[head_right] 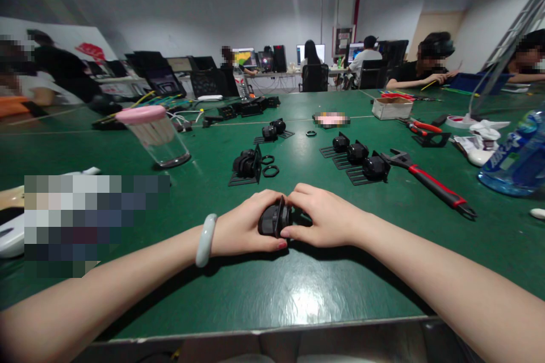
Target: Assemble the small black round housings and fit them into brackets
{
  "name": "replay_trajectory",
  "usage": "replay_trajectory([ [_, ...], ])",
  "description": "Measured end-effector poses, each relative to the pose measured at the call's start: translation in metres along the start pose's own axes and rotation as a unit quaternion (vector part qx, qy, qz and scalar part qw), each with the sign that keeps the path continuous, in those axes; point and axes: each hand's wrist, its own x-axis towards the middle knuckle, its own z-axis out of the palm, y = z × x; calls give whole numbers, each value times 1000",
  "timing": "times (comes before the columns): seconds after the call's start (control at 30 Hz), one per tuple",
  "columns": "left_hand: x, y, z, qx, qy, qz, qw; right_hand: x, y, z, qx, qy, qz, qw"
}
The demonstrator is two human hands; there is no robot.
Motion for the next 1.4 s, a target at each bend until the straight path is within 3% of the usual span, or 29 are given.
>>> replay_trajectory([
  [0.33,0,0,1,-3,-7,-9,1000,-1,0,0,-5,-17,8,1000],
  [0.97,0,-1,0,-7,-9,-13,1000,-2,-1,-2,8,30,-20,999],
  [1.4,1,-1,0,-4,-4,-4,1000,-2,0,0,2,15,-13,1000],
])
